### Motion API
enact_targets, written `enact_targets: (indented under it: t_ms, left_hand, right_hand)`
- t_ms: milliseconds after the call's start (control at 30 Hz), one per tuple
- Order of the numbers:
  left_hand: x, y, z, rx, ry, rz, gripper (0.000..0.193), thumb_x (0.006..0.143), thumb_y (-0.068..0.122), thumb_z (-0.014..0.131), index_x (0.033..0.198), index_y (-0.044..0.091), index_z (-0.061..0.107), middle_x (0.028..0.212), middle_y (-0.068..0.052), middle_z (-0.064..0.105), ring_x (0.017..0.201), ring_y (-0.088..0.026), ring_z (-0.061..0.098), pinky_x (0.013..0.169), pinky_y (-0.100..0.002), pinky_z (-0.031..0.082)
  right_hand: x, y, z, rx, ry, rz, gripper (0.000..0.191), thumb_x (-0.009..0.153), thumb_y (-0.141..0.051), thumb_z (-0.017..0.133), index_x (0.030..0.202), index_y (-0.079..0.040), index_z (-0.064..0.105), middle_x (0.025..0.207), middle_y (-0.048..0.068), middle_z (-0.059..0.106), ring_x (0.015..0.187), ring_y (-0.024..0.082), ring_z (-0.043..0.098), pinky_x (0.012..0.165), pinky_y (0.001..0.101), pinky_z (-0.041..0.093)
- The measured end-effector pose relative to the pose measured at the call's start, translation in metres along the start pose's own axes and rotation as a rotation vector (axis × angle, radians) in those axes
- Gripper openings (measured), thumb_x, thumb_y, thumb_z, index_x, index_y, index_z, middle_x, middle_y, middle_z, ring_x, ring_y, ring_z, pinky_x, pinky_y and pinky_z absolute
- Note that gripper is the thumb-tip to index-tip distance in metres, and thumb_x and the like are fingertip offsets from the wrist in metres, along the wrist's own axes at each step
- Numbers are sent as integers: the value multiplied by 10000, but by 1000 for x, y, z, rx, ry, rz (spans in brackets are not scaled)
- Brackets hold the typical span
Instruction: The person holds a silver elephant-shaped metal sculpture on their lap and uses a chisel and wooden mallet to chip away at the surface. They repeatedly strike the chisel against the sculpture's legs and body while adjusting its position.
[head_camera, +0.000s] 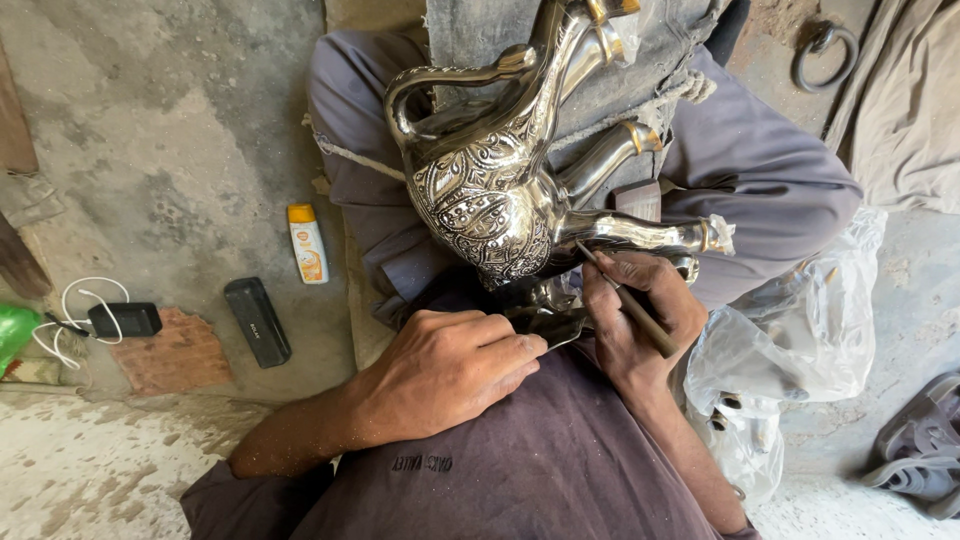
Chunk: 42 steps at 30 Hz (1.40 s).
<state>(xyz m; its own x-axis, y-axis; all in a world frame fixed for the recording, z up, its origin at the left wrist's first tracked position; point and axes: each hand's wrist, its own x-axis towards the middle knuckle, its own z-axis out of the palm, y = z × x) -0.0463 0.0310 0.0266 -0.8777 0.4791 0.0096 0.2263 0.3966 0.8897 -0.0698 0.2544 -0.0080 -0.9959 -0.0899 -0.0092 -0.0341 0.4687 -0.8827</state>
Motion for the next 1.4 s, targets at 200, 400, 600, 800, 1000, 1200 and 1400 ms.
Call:
enact_targets:
  t_ms: [200,400,600,800,1000,1200,1400]
  left_hand:
    - [-1,-2,3,-9,-12,1,224,916,173,790,1076,26,733,769,-39,650,637,-152,654,538,-303,555]
    - [-2,-3,1,-1,-8,13,225,920,174,788,1082,28,732,775,-41,645,646,-160,652,553,-311,557]
    - [-1,-2,-1,-3,-10,15,220,919,170,790,1078,31,732,775,-40,639,651,-166,652,561,-320,557]
    - [-1,-2,0,-4,-14,13,229,913,171,792,1085,33,732,780,-39,642,660,-166,654,570,-320,560]
    - [-1,-3,-1,-6,-34,11,236,912,170,791,1096,35,733,789,-40,649,663,-166,658,578,-318,564]
    - [0,-3,0,10,-32,17,248,911,176,793,1105,37,725,813,-38,662,675,-163,664,591,-312,569]
    - [0,-3,2,-6,-30,9,257,911,175,798,1113,35,721,825,-38,669,678,-158,668,588,-306,567]
  right_hand:
    - [2,-2,-2,-24,-55,-11,134,940,-14,753,1044,36,685,1025,152,757,850,143,729,719,246,572]
    - [4,-4,-2,-58,-90,-61,120,918,2,766,1005,37,691,1040,157,747,1010,236,762,841,296,602]
    - [7,-8,-6,-72,-123,-52,131,897,-9,775,991,29,692,1027,154,748,1034,250,767,875,316,612]
    - [8,-9,-7,-109,-154,-52,147,877,-17,792,985,30,703,1023,153,751,1027,250,766,873,319,611]
    - [7,-5,-7,-113,-148,-80,147,871,-17,801,967,26,700,1006,145,751,1027,258,772,868,322,617]
    - [1,7,4,-3,20,-109,121,899,47,756,943,27,644,984,144,728,994,224,773,783,278,609]
    - [-5,13,5,-7,20,-112,133,923,83,743,970,31,630,1016,148,723,982,219,763,773,263,604]
